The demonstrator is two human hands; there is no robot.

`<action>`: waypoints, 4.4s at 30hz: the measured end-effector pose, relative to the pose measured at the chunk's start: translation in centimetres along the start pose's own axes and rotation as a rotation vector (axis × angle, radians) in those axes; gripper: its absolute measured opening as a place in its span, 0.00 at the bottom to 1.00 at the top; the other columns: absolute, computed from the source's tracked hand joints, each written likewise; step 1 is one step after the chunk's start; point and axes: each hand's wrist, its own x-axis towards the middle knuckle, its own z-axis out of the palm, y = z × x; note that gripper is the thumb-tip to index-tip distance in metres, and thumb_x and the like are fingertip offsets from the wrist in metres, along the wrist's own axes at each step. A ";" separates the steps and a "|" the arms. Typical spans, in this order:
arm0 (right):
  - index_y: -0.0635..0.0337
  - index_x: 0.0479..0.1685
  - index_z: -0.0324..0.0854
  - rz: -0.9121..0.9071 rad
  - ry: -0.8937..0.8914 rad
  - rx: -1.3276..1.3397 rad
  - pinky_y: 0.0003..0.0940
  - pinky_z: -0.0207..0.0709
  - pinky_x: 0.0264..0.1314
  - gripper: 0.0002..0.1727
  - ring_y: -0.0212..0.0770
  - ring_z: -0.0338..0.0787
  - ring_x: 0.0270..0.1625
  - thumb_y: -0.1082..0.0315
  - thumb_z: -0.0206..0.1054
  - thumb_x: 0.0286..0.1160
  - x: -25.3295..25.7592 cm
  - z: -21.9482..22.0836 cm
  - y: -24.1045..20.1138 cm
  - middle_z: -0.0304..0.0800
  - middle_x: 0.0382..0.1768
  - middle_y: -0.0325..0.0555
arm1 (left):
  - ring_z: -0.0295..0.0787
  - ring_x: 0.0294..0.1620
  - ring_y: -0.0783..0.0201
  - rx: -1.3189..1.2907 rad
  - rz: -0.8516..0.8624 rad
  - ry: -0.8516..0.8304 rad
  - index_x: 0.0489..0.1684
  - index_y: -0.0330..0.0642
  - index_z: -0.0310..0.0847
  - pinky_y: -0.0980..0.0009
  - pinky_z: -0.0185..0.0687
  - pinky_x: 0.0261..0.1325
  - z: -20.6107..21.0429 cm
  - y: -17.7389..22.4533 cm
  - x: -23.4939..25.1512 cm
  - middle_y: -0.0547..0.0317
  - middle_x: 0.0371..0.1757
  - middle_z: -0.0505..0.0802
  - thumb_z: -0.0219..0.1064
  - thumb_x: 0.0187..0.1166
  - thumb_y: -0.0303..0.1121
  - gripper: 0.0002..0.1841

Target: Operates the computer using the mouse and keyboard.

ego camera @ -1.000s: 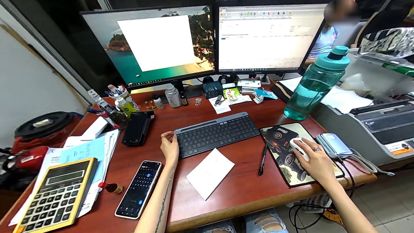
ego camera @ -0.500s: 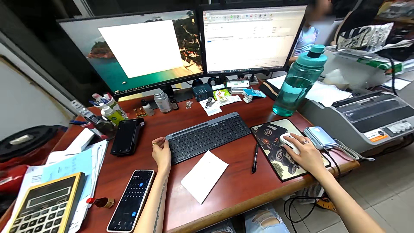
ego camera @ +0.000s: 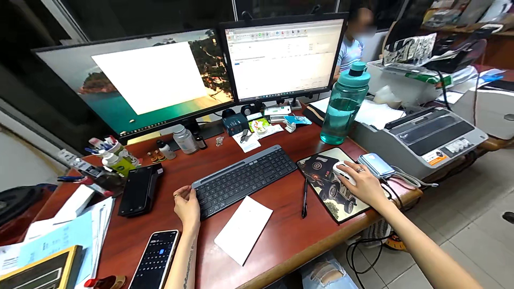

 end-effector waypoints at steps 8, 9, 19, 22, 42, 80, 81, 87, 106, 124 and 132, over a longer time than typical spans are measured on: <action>0.53 0.68 0.87 0.019 -0.019 0.010 0.65 0.81 0.64 0.22 0.67 0.84 0.72 0.52 0.63 0.83 0.8 0.3 0.5 0.85 0.72 0.60 | 0.86 0.68 0.53 0.011 0.010 0.005 0.71 0.27 0.73 0.57 0.76 0.72 0.0 -0.1 0.0 0.36 0.68 0.87 0.61 0.88 0.29 0.19; 0.53 0.68 0.87 0.017 -0.014 0.012 0.64 0.80 0.65 0.22 0.67 0.84 0.72 0.53 0.63 0.83 0.9 0.4 0.5 0.85 0.72 0.59 | 0.86 0.68 0.53 0.010 0.010 0.007 0.71 0.27 0.73 0.57 0.76 0.72 0.0 -0.1 0.0 0.36 0.68 0.87 0.61 0.88 0.29 0.19; 0.53 0.69 0.87 0.014 -0.019 0.046 0.62 0.78 0.72 0.22 0.64 0.82 0.75 0.52 0.63 0.84 0.9 0.5 0.6 0.84 0.73 0.60 | 0.84 0.70 0.53 -0.001 0.013 0.000 0.72 0.27 0.73 0.56 0.75 0.74 -0.2 0.0 -0.3 0.35 0.69 0.87 0.61 0.87 0.29 0.20; 0.54 0.69 0.87 0.011 -0.020 0.043 0.63 0.77 0.71 0.22 0.65 0.82 0.75 0.53 0.62 0.85 0.9 0.5 0.6 0.83 0.73 0.60 | 0.85 0.69 0.53 0.004 0.010 0.002 0.72 0.27 0.73 0.57 0.75 0.73 -0.2 0.2 -0.4 0.35 0.68 0.87 0.61 0.87 0.29 0.19; 0.53 0.69 0.87 0.006 -0.002 0.042 0.60 0.77 0.73 0.21 0.62 0.83 0.74 0.56 0.65 0.83 1.0 0.5 0.6 0.84 0.72 0.58 | 0.85 0.68 0.56 -0.009 -0.003 0.001 0.72 0.28 0.73 0.58 0.76 0.72 -0.1 0.2 -0.4 0.37 0.68 0.87 0.61 0.88 0.29 0.19; 0.54 0.70 0.86 0.053 -0.014 0.055 0.65 0.76 0.72 0.22 0.65 0.80 0.77 0.54 0.64 0.84 0.8 0.3 0.4 0.82 0.74 0.61 | 0.86 0.68 0.55 0.004 0.009 0.001 0.71 0.27 0.73 0.58 0.76 0.72 -0.2 -0.1 -0.2 0.36 0.67 0.88 0.61 0.87 0.29 0.19; 0.53 0.71 0.85 0.063 -0.018 0.055 0.65 0.76 0.72 0.22 0.64 0.80 0.78 0.54 0.64 0.84 0.8 0.3 0.4 0.81 0.75 0.61 | 0.86 0.68 0.56 0.003 0.006 0.002 0.72 0.27 0.73 0.59 0.76 0.73 -0.2 -0.1 -0.2 0.37 0.67 0.88 0.61 0.87 0.29 0.19; 0.53 0.71 0.85 0.079 -0.015 0.062 0.66 0.75 0.73 0.22 0.66 0.80 0.77 0.55 0.65 0.84 0.9 0.4 0.5 0.80 0.76 0.63 | 0.86 0.67 0.57 0.003 -0.001 0.001 0.72 0.28 0.72 0.59 0.76 0.72 -0.1 -0.1 -0.2 0.37 0.68 0.88 0.61 0.88 0.29 0.19; 0.52 0.73 0.84 0.080 -0.031 0.060 0.67 0.75 0.72 0.22 0.67 0.80 0.77 0.54 0.64 0.85 0.9 0.2 0.5 0.80 0.76 0.62 | 0.86 0.67 0.56 -0.016 -0.003 -0.003 0.72 0.27 0.72 0.59 0.77 0.72 -0.2 0.0 -0.1 0.37 0.67 0.88 0.61 0.86 0.28 0.19; 0.51 0.73 0.84 0.073 -0.024 0.051 0.66 0.76 0.71 0.23 0.66 0.80 0.77 0.53 0.64 0.85 1.0 0.4 0.6 0.81 0.75 0.62 | 0.87 0.66 0.57 0.004 -0.006 0.005 0.72 0.28 0.73 0.59 0.77 0.70 -0.1 0.1 -0.3 0.37 0.66 0.88 0.61 0.87 0.29 0.19; 0.51 0.72 0.84 0.073 -0.019 0.045 0.66 0.76 0.72 0.23 0.66 0.81 0.77 0.52 0.63 0.85 0.9 0.4 0.5 0.81 0.75 0.62 | 0.87 0.66 0.57 0.010 -0.002 0.002 0.72 0.28 0.73 0.59 0.77 0.70 -0.2 0.0 -0.2 0.37 0.67 0.88 0.61 0.87 0.29 0.19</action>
